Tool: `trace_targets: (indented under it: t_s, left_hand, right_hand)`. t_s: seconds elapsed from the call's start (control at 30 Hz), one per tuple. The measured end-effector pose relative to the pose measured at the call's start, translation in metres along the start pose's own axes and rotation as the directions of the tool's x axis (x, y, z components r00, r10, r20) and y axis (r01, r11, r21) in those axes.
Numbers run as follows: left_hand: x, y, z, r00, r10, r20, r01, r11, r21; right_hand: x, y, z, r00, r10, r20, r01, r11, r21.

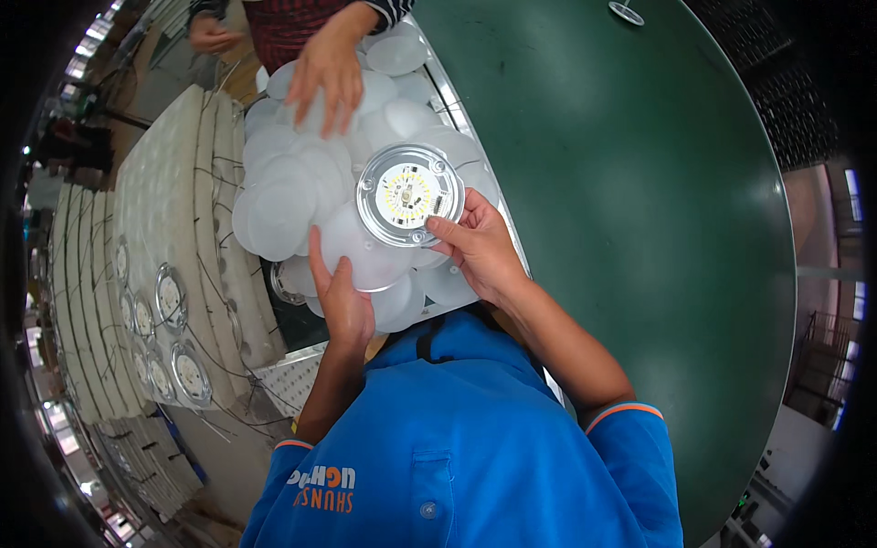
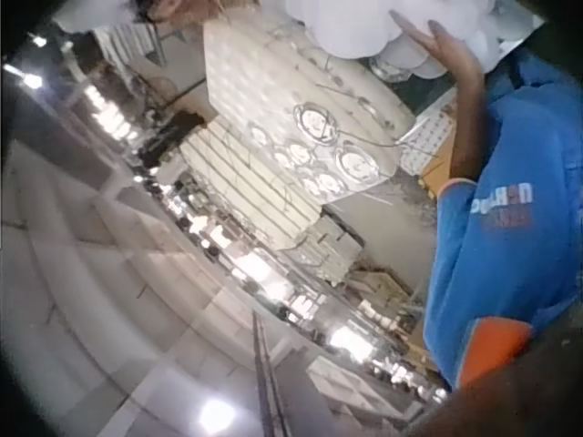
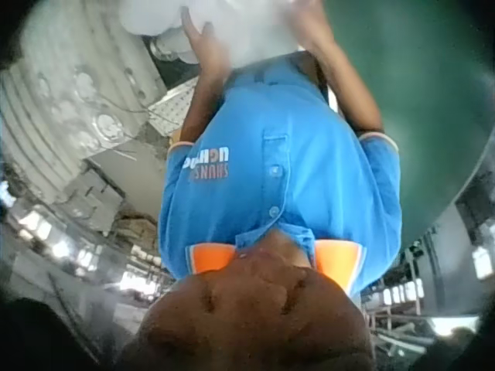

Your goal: The person assembles circular light fixtures by attaching plastic covers to metal LED bases and threading wires through them by hand. Afterward, the person fastens a black strap around their waist with assistance from a coworker.

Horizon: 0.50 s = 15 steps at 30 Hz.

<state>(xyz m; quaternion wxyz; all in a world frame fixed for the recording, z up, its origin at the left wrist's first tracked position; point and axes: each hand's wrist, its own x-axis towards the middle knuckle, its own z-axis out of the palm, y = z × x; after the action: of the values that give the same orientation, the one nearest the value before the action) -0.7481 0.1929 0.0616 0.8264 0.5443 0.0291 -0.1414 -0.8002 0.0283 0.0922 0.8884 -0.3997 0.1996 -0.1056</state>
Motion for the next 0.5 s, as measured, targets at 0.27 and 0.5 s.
trace_targets:
  t_s: [0.27,0.5]
  left_hand:
    - [0.008,0.007,-0.009,0.955,0.276,0.113,-0.298,0.871,0.392]
    - [-0.006,0.004,-0.004,0.957,0.129,0.26,-0.217,0.912,0.349]
  right_hand:
    - [-0.02,0.009,-0.014,0.995,0.032,0.095,-0.047,0.985,0.167]
    - [-0.032,0.013,-0.011,0.998,-0.001,0.057,-0.009,0.982,0.191]
